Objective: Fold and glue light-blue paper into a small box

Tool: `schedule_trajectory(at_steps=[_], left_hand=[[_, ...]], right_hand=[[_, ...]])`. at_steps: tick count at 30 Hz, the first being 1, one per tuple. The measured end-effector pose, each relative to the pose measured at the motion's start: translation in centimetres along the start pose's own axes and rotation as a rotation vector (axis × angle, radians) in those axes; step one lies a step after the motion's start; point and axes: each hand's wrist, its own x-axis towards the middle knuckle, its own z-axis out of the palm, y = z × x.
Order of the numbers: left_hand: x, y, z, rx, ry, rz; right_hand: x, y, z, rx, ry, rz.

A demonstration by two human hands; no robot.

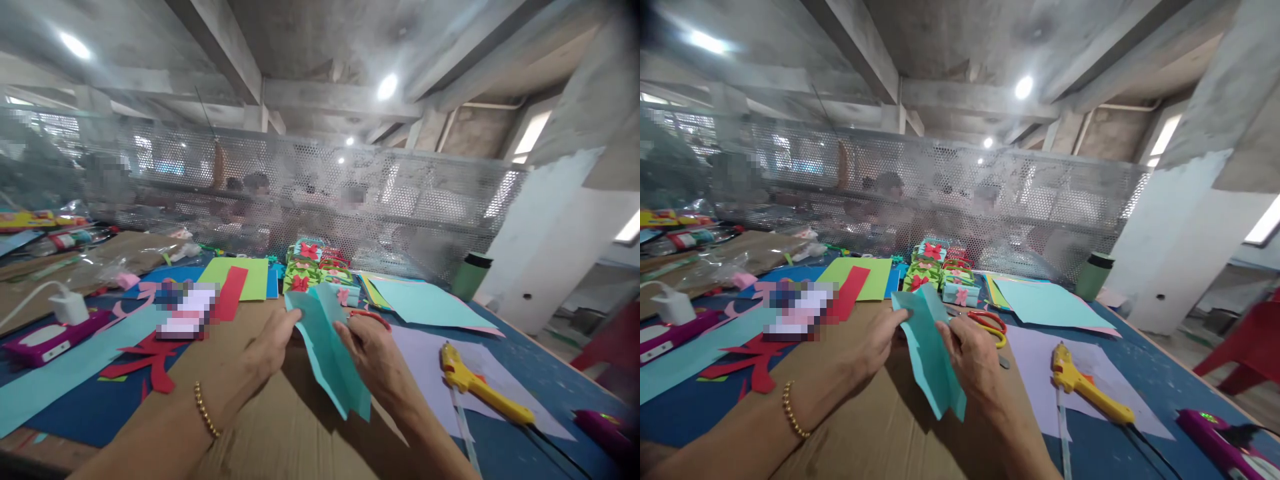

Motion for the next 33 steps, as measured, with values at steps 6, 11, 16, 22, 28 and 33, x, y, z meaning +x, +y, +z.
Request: schedule_trajectory(at_steps=[6,11,16,22,28,33], left_hand=[[0.9,1.3,-1.0,-0.132,0.019,0.01],[1.4,1.7,-1.8,-0.173,0.001,-0.098],[1.0,2.8,-2.0,-0.146,-0.011,-0.129],[1.0,3.1,-2.1,-0.131,-0.014,-0.131],[1.2,2.7,-2.1,-0.177,-0.046,-0.125],[0.6,2.3,-1.2,-0.207,-0.1,-0.154]], right_hand=[[1.4,3.2,-1.3,0.05,0.136,0.135],[1.9,4.2,-1.3,0.1,0.136,0.191],[2.1,4.6,-1.3,0.139,0.146,0.21],[2.1,4.6,-1.2,0.184,0.157,0.224],[1.9,4.2,-1.3,0.246,0.182,0.246],[1.8,4.2,-1.5,0.297,0.225,0.287]])
